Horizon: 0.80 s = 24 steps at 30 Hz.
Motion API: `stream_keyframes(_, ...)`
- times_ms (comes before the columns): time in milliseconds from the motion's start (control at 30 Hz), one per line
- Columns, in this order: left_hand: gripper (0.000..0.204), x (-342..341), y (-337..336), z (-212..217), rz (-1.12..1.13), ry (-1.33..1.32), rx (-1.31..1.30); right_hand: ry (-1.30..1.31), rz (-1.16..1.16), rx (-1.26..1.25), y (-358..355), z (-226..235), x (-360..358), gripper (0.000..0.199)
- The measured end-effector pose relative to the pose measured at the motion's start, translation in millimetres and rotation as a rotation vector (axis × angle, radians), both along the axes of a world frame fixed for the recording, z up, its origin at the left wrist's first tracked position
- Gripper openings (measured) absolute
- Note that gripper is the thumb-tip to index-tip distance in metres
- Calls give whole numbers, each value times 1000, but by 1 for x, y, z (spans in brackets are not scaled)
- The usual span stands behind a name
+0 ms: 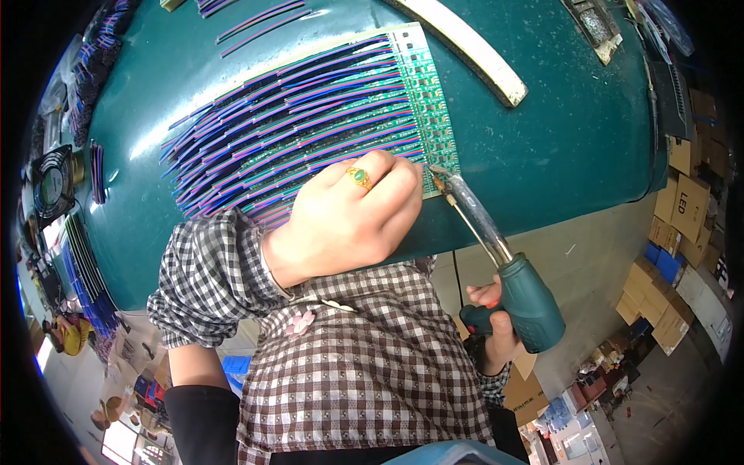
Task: The person places ribbon cables onto a circuit board and solders them into place using a soldering gun.
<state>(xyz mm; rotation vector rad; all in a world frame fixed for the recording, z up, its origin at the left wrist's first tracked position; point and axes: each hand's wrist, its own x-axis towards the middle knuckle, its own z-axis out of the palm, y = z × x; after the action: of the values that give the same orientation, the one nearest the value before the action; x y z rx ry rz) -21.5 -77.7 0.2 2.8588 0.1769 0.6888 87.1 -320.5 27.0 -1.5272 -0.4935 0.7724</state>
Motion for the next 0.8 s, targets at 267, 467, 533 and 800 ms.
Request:
stream_keyframes(267,39,1,1,0,-6,-2,-18,-52,-22,-13,3,2,2,57)
stream_keyframes(467,39,3,1,-1,-13,7,-8,-26,-77,-36,6,3,3,61)
stream_keyframes(533,39,2,2,0,-8,12,-5,-15,-106,-27,9,3,3,61)
stream_keyframes(800,39,-5,5,15,-10,181,-216,17,-200,107,28,-4,22,57)
